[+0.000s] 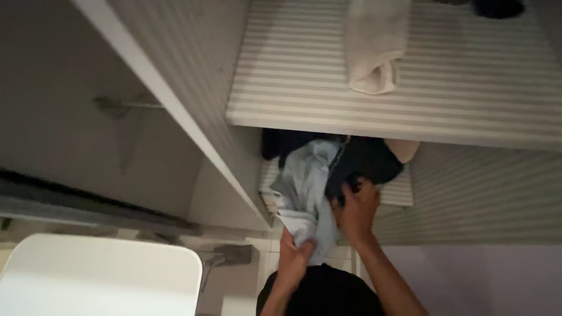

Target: The person removes items of clothing from a closet and folds them on a table. The person handles light blue jeans, dark blue jeans, and a beige shirt, folding each one and adding it to a stack.

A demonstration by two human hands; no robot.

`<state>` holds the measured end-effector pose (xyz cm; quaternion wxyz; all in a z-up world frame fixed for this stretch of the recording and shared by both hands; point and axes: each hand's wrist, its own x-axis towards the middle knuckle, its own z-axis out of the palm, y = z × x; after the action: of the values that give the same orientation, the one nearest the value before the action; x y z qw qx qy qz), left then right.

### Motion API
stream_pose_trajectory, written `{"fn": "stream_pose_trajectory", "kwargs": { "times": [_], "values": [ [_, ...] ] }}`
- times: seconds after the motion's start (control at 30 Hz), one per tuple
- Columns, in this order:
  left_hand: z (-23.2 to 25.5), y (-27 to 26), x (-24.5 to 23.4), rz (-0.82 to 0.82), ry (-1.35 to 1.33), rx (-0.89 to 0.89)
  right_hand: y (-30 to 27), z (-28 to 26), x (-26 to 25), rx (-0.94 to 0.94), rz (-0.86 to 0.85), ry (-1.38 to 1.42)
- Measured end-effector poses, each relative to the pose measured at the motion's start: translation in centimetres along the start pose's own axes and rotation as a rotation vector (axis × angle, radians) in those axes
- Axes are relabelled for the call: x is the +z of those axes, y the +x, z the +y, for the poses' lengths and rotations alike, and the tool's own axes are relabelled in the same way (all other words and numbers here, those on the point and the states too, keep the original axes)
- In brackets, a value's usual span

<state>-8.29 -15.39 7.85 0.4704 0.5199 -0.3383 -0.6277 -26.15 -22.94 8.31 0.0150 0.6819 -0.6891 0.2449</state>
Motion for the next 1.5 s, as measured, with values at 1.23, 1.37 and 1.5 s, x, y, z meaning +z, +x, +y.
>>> {"fn": "stream_pose_trajectory", "kwargs": {
  "times": [1.23, 1.37, 1.5],
  "values": [
    [-10.9, -28.4, -16.8, 0.629, -0.483, -0.372, -17.0, -11.6, -3.7, -0.58, -0.68, 0.918],
    [-10.3, -28.9, -19.4, 0.6, -0.443, -0.352, -18.9, -15.9, -2.9, -0.692, -0.597, 1.215],
    [-11.1, -31.0, -20.2, 0.491, -0.386, -0.45, -21.2, -19.0, 0.7, 0.225, -1.047, 1.091]
  ]
}}
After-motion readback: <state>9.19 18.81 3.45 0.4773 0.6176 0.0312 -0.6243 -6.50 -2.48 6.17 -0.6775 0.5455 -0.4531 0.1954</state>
